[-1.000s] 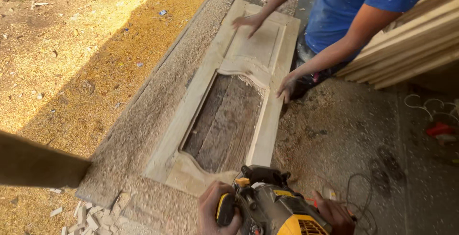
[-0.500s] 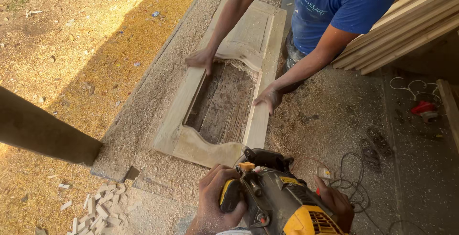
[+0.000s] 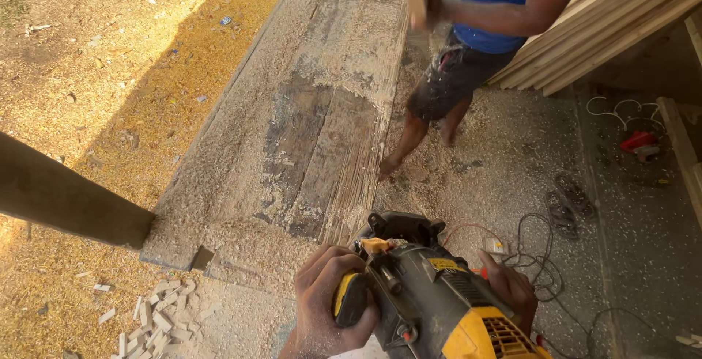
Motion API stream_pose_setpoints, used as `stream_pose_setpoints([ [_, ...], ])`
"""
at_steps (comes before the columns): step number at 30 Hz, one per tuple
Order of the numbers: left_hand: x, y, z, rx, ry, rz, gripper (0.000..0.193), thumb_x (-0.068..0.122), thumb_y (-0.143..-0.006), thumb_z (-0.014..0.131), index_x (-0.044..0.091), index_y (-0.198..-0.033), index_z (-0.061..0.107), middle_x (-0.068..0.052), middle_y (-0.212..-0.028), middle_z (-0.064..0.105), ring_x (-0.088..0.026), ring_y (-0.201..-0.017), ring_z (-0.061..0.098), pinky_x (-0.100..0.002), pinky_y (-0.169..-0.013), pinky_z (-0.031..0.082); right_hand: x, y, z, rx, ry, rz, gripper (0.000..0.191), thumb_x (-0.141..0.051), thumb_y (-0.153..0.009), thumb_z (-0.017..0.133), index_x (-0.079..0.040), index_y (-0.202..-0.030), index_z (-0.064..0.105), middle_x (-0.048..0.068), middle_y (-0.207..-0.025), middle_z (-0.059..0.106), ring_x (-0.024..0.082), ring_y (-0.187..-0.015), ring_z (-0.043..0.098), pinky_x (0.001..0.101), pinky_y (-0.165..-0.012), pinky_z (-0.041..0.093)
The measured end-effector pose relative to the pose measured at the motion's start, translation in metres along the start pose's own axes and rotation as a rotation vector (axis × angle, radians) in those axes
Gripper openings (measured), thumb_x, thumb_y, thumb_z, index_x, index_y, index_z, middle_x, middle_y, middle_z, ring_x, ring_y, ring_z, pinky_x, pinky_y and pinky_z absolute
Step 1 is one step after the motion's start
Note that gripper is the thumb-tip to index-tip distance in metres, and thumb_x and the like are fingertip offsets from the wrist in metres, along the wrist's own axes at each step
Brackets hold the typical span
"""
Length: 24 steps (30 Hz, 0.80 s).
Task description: The person uses a handheld electric router to trim and smooth the edges and recessed panels of wooden door panels laid on a workbench. A second person holds and repositions each panel while the person guides the router along the wood, producing wood shavings.
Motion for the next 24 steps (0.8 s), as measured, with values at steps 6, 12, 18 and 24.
stream_pose_setpoints([
  [6,0.005,0.008,-0.009,-0.001,-0.020,-0.021,0.033,0.009,-0.061,0.072,0.003,-0.092,0.064,-0.011,-0.085,0.067,-0.026,-0.076,0.069,-0.037,-0.067,0.055,-0.004,0.005,0.009,-0.002,0.015,-0.113,0.041,-0.024,-0.088,0.066,-0.006,-0.125,0.066,0.011,-0.088,0.072,0.026,-0.084,0.073,0.0420,-0.080,0.057],
  [12,0.009,0.013,-0.022,0.051,-0.046,0.002,0.031,0.007,-0.063,0.071,0.002,-0.092,0.063,-0.011,-0.086,0.067,-0.025,-0.077,0.069,-0.037,-0.068,0.056,-0.011,0.002,0.023,-0.017,-0.003,-0.137,0.036,-0.027,-0.093,0.067,-0.006,-0.122,0.067,0.006,-0.079,0.069,0.019,-0.070,0.070,0.0407,-0.070,0.056],
  [18,0.009,0.017,-0.033,0.090,-0.053,-0.004,0.030,0.007,-0.063,0.070,0.002,-0.091,0.063,-0.011,-0.086,0.067,-0.025,-0.077,0.070,-0.036,-0.069,0.057,-0.028,-0.010,0.020,0.009,-0.041,-0.198,0.043,-0.027,-0.089,0.069,-0.004,-0.124,0.066,0.005,-0.072,0.063,0.020,-0.067,0.066,0.0413,-0.066,0.051],
  [24,0.010,0.025,-0.041,0.148,-0.063,0.005,0.029,0.007,-0.064,0.069,0.002,-0.091,0.063,-0.011,-0.087,0.067,-0.026,-0.079,0.070,-0.036,-0.073,0.058,-0.040,-0.015,0.020,0.019,-0.051,-0.248,0.047,-0.016,-0.082,0.069,-0.004,-0.127,0.065,0.007,-0.072,0.059,0.024,-0.067,0.063,0.0414,-0.067,0.050],
])
Point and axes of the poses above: each hand's wrist, its own y-axis away from the middle knuckle, its own z-axis out of the palm, x = y × z, the point moved 5 cm from there along -y, towards the middle knuckle
